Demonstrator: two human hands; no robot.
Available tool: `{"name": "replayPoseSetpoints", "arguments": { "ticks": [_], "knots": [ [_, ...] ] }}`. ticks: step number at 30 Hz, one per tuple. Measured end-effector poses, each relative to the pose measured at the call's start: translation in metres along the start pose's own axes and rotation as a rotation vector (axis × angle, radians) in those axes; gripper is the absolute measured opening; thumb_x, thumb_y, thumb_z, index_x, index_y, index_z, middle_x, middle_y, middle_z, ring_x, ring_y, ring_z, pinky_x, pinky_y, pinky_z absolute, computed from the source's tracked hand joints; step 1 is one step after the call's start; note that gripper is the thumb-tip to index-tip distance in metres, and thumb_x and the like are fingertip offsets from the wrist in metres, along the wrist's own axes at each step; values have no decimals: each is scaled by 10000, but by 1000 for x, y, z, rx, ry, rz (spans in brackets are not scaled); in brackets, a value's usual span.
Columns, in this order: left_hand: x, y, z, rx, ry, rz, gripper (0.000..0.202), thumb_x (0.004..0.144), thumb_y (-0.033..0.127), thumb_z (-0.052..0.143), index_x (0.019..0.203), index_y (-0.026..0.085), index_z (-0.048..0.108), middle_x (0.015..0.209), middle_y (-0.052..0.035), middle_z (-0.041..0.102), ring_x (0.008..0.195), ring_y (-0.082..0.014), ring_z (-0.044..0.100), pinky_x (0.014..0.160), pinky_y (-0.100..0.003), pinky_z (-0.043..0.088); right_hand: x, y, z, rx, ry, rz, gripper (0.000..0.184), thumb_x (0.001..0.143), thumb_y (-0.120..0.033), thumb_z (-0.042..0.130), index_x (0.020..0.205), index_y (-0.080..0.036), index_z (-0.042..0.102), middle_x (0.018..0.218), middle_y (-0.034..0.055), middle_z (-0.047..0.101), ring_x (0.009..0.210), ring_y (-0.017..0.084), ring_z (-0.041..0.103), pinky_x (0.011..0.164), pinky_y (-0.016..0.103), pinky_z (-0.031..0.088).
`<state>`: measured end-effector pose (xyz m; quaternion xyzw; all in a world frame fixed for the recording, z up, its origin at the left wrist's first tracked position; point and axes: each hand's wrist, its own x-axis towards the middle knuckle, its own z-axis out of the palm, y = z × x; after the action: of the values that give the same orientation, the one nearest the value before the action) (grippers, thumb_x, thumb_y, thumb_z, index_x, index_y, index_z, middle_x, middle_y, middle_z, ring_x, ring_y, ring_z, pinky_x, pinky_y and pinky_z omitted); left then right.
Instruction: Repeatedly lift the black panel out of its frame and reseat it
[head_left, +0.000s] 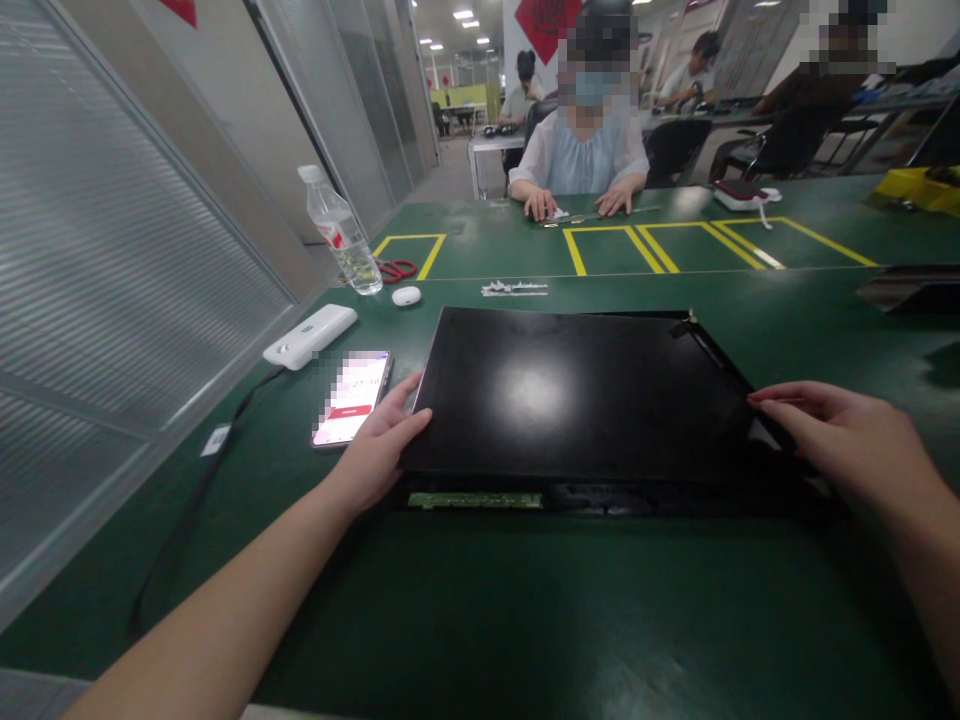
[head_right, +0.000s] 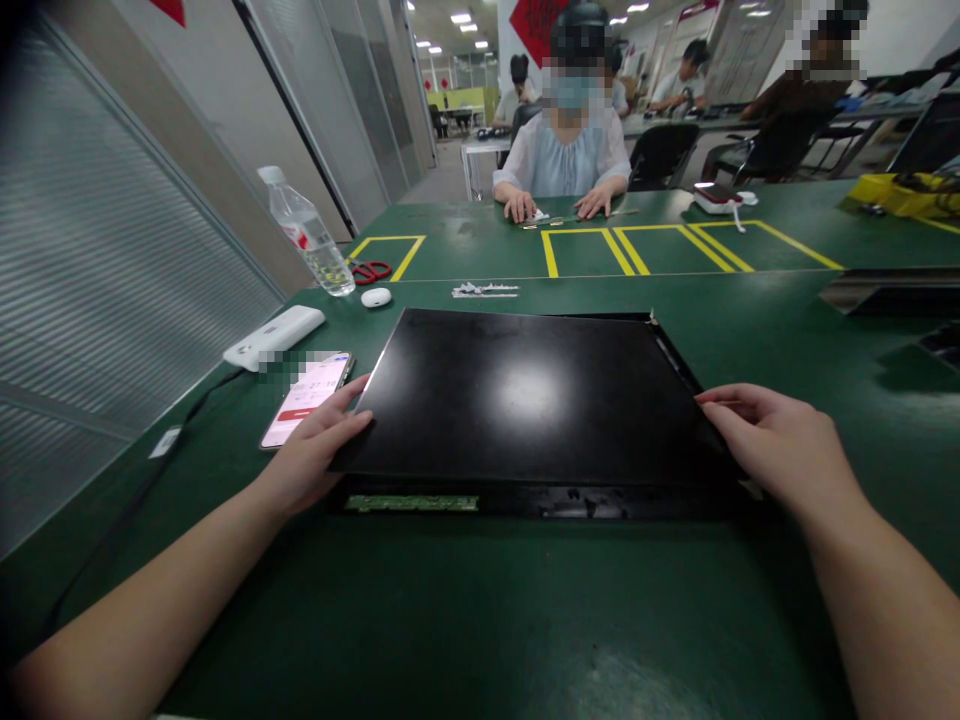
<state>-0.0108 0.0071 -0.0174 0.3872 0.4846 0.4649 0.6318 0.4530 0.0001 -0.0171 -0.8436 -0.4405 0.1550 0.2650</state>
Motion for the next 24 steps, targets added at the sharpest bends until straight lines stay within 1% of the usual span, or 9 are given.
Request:
{"name": "replayPoseSetpoints", "arguments": {
  "ticks": [3,8,11,14,19,24],
  "knots": [
    [0,0,0,-3,0,5,777,900,111,691,1613,176,388,1104,-121,830,901,-275,821,732,-319,685,-1,-2,0,3,0,-1,550,492,-628,572,853,-271,782,821,60,771,723,301,672,714,451,480],
    [1,-1,-1,1,-10,4,779,899,121,700,1612,180,393,1119,-125,827,918,-284,819,785,-363,689,2,1,1,-10,-8,11,545,495,-624,575,860,-275,779,829,59,776,761,310,688,714,442,481],
    [1,-1,0,-7,3,5,789,879,126,720,1604,181,412,1142,-130,822,957,-294,813,792,-361,688,3,3,1,-32,-2,-4,524,516,-617,568,860,-284,780,827,49,775,785,307,696,726,438,480],
    [1,0,3,-16,28,2,787,867,125,722,1595,186,432,1155,-127,820,1009,-304,803,804,-357,685,2,2,1,-46,12,-14,507,526,-604,569,857,-282,780,814,51,769,756,298,687,709,433,474],
    [-1,3,6,-7,45,-9,793,857,121,716,1596,173,431,1179,-138,813,1049,-325,793,844,-394,682,0,1,-1,-18,-11,-2,530,530,-620,577,882,-278,779,819,53,772,721,295,679,686,431,484],
    [0,1,2,-6,19,3,820,863,124,724,1615,189,403,1179,-134,814,1054,-325,792,856,-404,682,-3,-3,-2,-45,29,-30,462,530,-584,568,817,-280,765,775,59,758,746,303,684,716,435,485]
  ]
}}
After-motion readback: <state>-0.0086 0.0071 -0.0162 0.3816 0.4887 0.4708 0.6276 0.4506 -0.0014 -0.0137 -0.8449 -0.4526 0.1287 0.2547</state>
